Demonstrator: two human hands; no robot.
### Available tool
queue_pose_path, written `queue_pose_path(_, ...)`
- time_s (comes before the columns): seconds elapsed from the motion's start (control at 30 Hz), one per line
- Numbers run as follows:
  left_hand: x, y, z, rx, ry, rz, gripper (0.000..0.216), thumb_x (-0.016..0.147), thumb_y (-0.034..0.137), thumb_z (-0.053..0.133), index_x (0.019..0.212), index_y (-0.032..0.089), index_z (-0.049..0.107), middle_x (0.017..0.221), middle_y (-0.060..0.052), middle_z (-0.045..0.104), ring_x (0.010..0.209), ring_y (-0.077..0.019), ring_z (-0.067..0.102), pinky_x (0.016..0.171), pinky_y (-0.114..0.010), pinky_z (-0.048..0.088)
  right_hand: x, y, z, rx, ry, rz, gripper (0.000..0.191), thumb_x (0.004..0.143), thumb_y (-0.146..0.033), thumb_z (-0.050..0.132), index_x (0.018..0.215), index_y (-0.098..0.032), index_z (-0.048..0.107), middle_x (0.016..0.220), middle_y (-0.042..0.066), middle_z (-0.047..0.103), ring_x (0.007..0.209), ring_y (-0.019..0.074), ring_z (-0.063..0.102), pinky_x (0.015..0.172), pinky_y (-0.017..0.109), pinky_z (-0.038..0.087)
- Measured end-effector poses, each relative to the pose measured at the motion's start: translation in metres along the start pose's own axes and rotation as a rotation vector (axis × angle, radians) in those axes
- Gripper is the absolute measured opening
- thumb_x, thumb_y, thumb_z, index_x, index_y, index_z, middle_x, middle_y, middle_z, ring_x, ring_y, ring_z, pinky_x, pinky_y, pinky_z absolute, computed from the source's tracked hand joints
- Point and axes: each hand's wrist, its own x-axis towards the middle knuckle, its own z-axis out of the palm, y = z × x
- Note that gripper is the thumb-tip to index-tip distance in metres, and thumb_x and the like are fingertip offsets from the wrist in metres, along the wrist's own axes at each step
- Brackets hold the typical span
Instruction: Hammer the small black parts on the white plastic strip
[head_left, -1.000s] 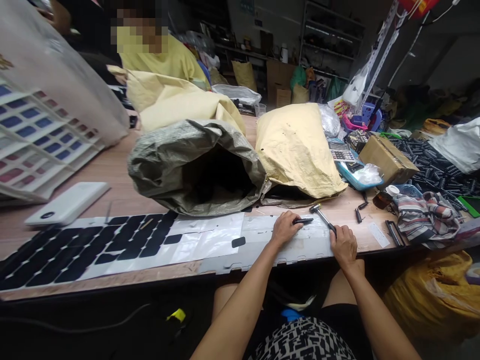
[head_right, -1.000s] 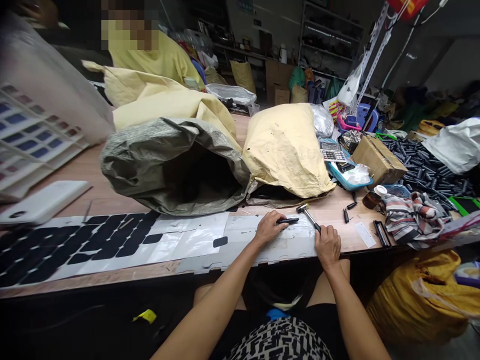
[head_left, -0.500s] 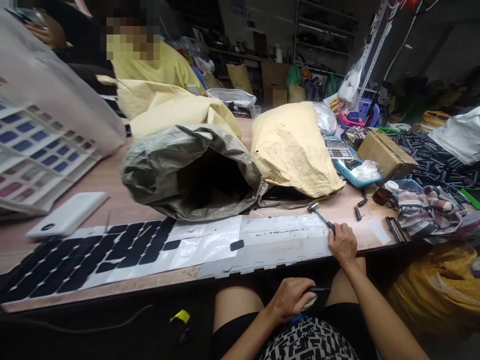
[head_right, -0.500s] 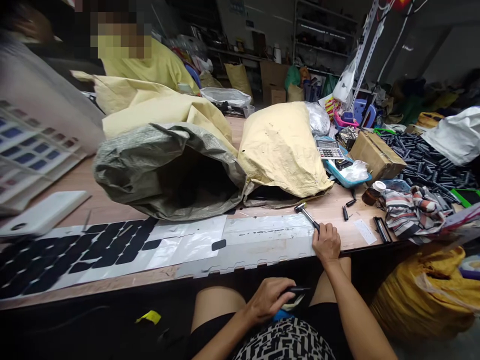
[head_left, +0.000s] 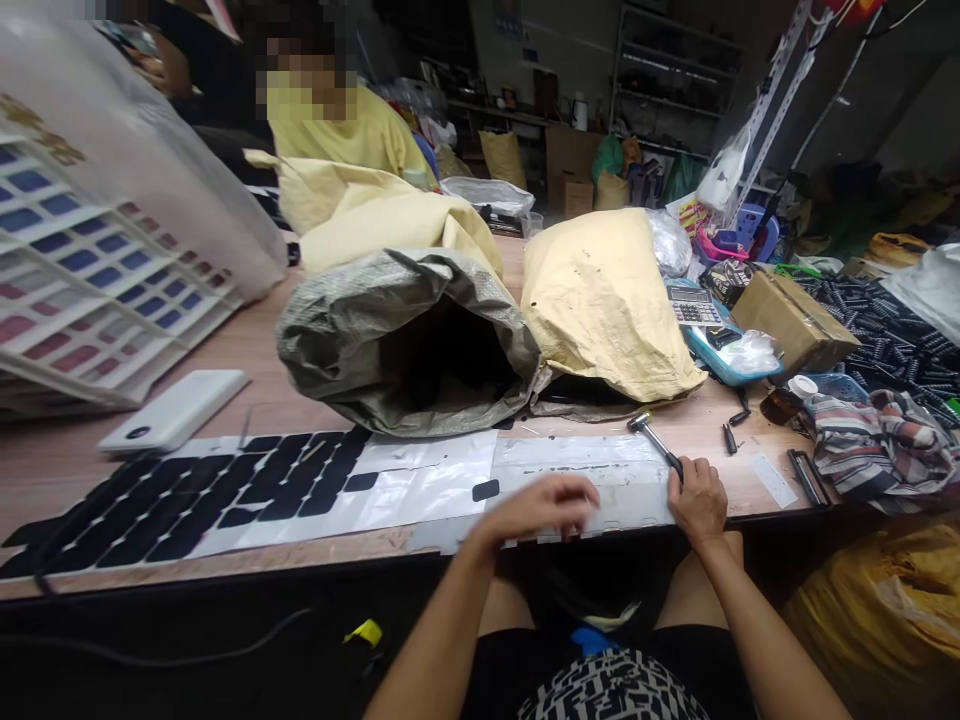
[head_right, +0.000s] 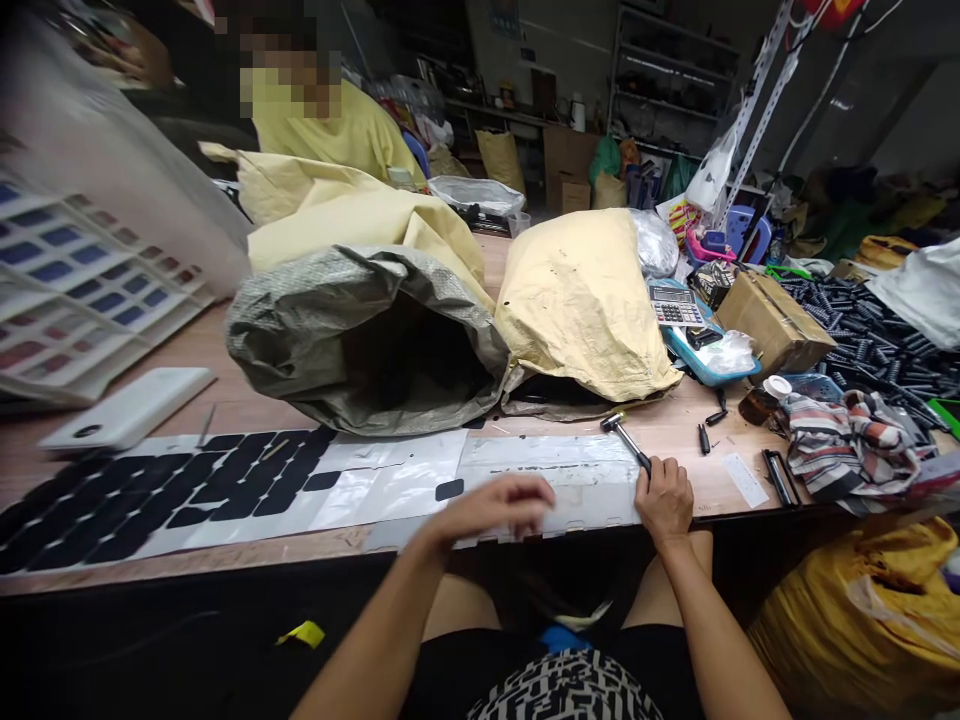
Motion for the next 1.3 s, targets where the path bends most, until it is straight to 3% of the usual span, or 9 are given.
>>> queue_pose_path(0.07,0.009,0.006,-0.057,-0.008,0.573,0.088,0.03,0.082,0.044,0.063,0.091,0.016,0.068,0.077,-0.005,0.069,0.066,-0.0155,0.062,0.064,-0.027,0.052,0.0,0.0,0.001,0.005,-0.001,0.002,0.024,0.094,-0.031,0.048,0.106,-0.018,0.064,0.091,0.007,0.058,0.083,0.0205,0.046,0.071,0.031,0.032)
queue_pose_path(0.13,0.025,-0.001,-0.108,0.09,1.149,-0.037,0.024,0.08,0.036,0.06,0.089,0.015,0.069,0.08,-0.007,0.07,0.074,-0.0192,0.065,0.069,-0.03,0.053,0.0,0.001,0.002,0.008,-0.002,0.005,0.023,0.094,-0.031,0.049,0.106,-0.018,0.064,0.091,0.007,0.057,0.083,0.0204,0.046,0.072,0.031,0.032)
queue_pose_path(0.23,0.049,-0.021,-0.157,0.291,1.406,-0.34,0.022,0.076,0.029,0.063,0.088,0.014,0.072,0.088,-0.014,0.073,0.09,-0.029,0.069,0.079,-0.037,0.053,-0.001,0.0,0.003,0.018,-0.013,0.009,0.023,0.093,-0.031,0.05,0.106,-0.018,0.063,0.091,0.007,0.057,0.083,0.0206,0.046,0.072,0.031,0.033)
queue_pose_path(0.4,0.07,-0.043,-0.173,0.391,1.318,-0.513,0.03,0.068,0.032,0.07,0.094,0.016,0.073,0.098,-0.022,0.072,0.101,-0.0406,0.067,0.08,-0.049,0.052,0.0,0.0,0.001,0.044,-0.024,0.006,0.024,0.093,-0.03,0.049,0.109,-0.018,0.063,0.091,0.006,0.057,0.083,0.0198,0.045,0.073,0.031,0.033)
queue_pose_path(0.57,0.067,-0.039,-0.168,0.386,1.353,-0.518,0.031,0.074,0.03,0.067,0.101,0.016,0.067,0.102,-0.023,0.07,0.105,-0.0399,0.065,0.085,-0.05,0.05,0.0,-0.001,0.0,0.048,-0.025,0.011,0.024,0.092,-0.03,0.05,0.109,-0.018,0.063,0.091,0.006,0.056,0.083,0.0199,0.045,0.073,0.031,0.033)
queue_pose_path(0.73,0.049,-0.028,-0.112,0.414,1.589,-0.109,0.032,0.089,0.034,0.055,0.116,0.019,0.053,0.103,-0.011,0.067,0.099,-0.0271,0.064,0.088,-0.039,0.049,0.0,-0.001,0.001,0.045,-0.038,0.016,0.024,0.093,-0.031,0.05,0.109,-0.019,0.063,0.092,0.006,0.057,0.085,0.0203,0.046,0.075,0.03,0.033)
queue_pose_path(0.83,0.053,-0.027,-0.054,0.397,1.321,0.16,0.026,0.09,0.034,0.055,0.113,0.022,0.054,0.105,-0.006,0.065,0.095,-0.0216,0.063,0.084,-0.034,0.05,0.0,-0.001,0.001,0.045,-0.045,0.017,0.024,0.093,-0.031,0.049,0.109,-0.018,0.063,0.092,0.006,0.057,0.085,0.0203,0.045,0.075,0.03,0.032)
queue_pose_path(1.0,0.086,-0.035,0.006,0.565,0.757,0.147,0.012,0.089,0.026,0.058,0.098,0.023,0.065,0.099,-0.004,0.066,0.1,-0.023,0.055,0.091,-0.037,0.044,0.0,-0.001,0.001,0.053,-0.059,0.029,0.025,0.094,-0.031,0.047,0.108,-0.019,0.064,0.092,0.007,0.055,0.085,0.0206,0.044,0.074,0.03,0.032)
queue_pose_path(1.3,0.1,-0.048,0.007,0.689,0.709,0.079,0.017,0.083,0.026,0.068,0.1,0.023,0.069,0.101,-0.003,0.064,0.101,-0.0237,0.051,0.093,-0.037,0.039,0.001,0.003,0.001,0.091,-0.091,0.021,0.027,0.095,-0.031,0.047,0.113,-0.018,0.063,0.094,0.008,0.057,0.086,0.0206,0.046,0.074,0.031,0.035)
